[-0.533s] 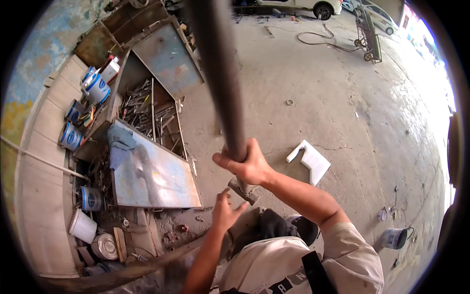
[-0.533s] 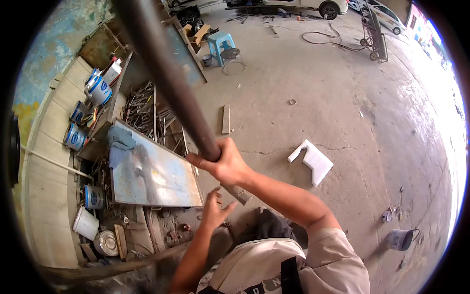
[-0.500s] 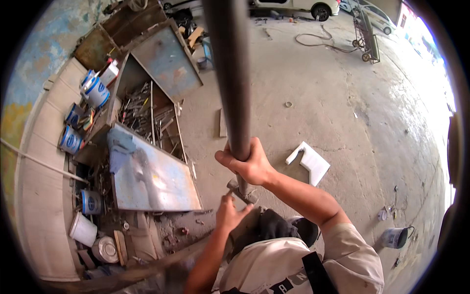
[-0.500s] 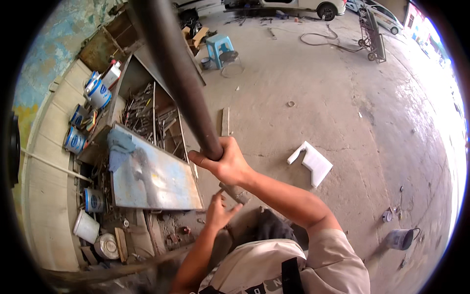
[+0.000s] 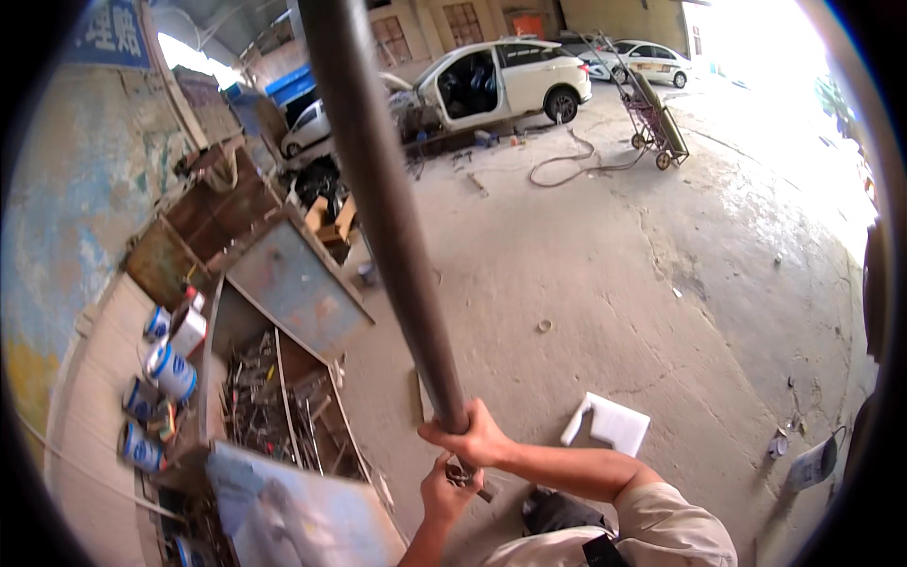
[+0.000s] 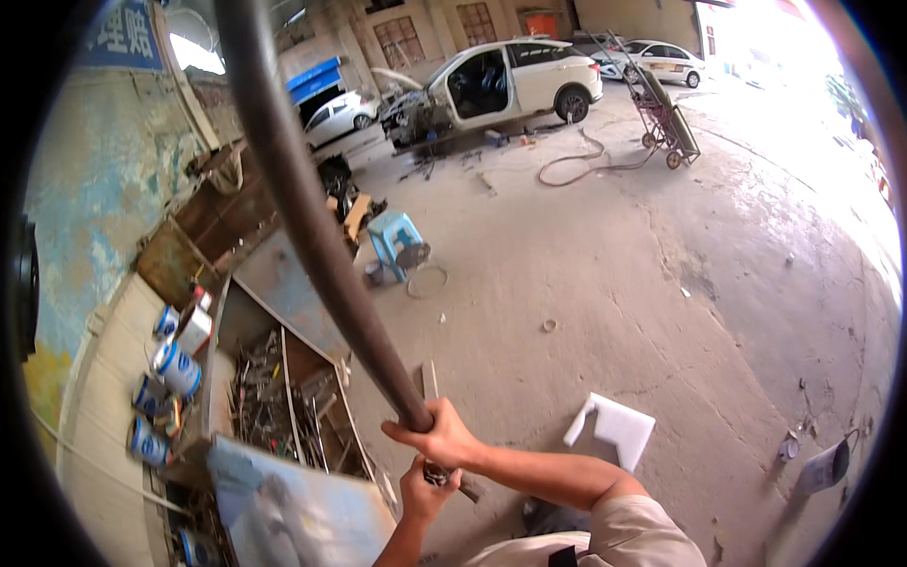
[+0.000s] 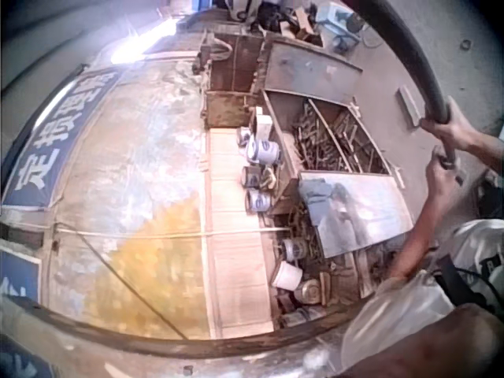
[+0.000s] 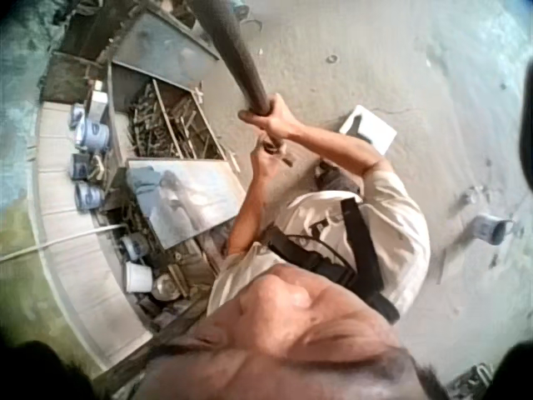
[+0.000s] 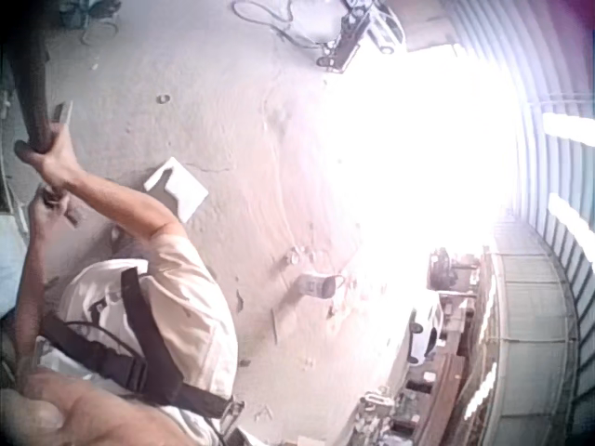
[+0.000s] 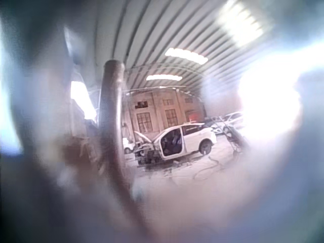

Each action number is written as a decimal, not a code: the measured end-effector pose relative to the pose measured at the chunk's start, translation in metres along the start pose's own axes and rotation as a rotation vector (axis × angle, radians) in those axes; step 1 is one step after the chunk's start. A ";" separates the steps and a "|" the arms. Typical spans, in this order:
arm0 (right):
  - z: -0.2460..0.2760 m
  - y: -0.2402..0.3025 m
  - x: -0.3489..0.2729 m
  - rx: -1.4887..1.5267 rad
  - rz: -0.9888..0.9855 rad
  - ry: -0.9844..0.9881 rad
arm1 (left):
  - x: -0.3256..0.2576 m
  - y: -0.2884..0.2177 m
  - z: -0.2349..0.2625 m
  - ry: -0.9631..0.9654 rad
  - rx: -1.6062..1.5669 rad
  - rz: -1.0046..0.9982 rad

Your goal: The person works on a white car in a garage, using a chain puller and metal bar to straighten the undercarriage. They attach chains to the car frame, pull the chain to apply tension, and use a hammer to adjust the frame. The person also retrieves a long metal bar from a shelf and places it inside the car.

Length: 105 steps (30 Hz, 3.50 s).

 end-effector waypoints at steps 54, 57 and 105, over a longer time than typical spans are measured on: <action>0.587 -0.026 0.609 -0.466 -0.549 -1.206 | 0.549 0.202 -0.080 0.475 -0.042 0.408; 0.640 -0.040 0.609 -0.477 -0.644 -1.318 | 0.595 0.211 -0.095 0.487 -0.089 0.403; 1.038 0.096 1.583 -1.217 -0.585 0.528 | 1.758 0.468 -0.525 1.051 0.072 0.263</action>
Point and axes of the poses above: each hand's wrist, its own x-axis towards the middle knuckle, its own z-axis out of the back of the hand, y = z × x, the point moved 1 cm from there along x, towards the middle knuckle, and after that the axes turned 15 degrees about -z, right-handed, at the moved point
